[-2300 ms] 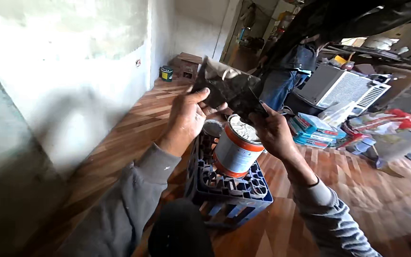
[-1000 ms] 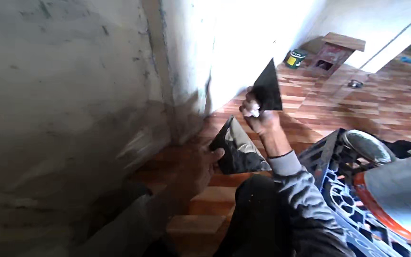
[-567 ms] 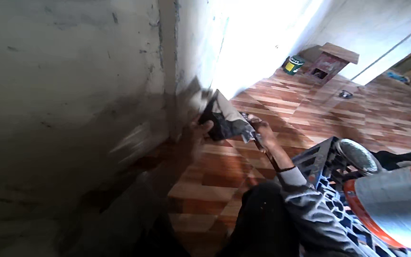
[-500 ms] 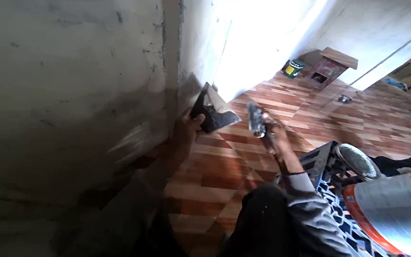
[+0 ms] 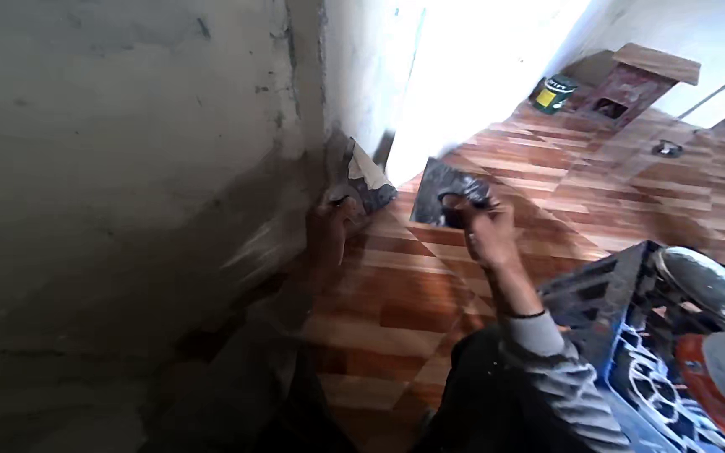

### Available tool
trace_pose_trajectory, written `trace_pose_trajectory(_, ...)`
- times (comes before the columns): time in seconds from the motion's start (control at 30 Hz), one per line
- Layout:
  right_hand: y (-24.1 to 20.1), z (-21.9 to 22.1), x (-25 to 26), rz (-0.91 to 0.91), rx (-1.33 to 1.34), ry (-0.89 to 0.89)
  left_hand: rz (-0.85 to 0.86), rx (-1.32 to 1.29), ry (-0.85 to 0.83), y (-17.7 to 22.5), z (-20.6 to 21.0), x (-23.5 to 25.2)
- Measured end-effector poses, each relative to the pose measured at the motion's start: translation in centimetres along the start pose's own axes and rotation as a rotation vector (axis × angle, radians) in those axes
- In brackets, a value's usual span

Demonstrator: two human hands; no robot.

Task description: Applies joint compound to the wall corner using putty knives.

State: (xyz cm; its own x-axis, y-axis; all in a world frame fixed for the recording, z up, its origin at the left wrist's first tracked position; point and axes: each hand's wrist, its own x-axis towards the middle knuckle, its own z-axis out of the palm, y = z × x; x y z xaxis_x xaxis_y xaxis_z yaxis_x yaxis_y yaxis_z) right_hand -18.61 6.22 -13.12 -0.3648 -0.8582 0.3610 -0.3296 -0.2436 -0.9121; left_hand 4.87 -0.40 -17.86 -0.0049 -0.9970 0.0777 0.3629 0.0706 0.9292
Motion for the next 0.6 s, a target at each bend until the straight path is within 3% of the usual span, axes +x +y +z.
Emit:
trace_pose_trajectory(0.07, 1.8, 2.2, -0.3, -0.004, -0.052, -0.033, 0.218, 0.182, 0.015, 0.3, -0.8, 0.0)
trace_pose_trajectory(0.17, 1.6, 4.5, -1.0, 0.045, -0.032, -0.014, 0.355, 0.274, 0.009, 0.6, -1.0, -0.1)
trace_pose_trajectory(0.4, 0.2, 4.8, -1.4, 0.016, 0.011, 0.026, 0.347, 0.276, 0.007, 0.2, 0.0, -0.4)
trace_pose_trajectory(0.6, 0.8, 4.6, -1.2, 0.117, 0.032, 0.060, 0.384, 0.314, -0.047, -0.8, 1.1, -1.0)
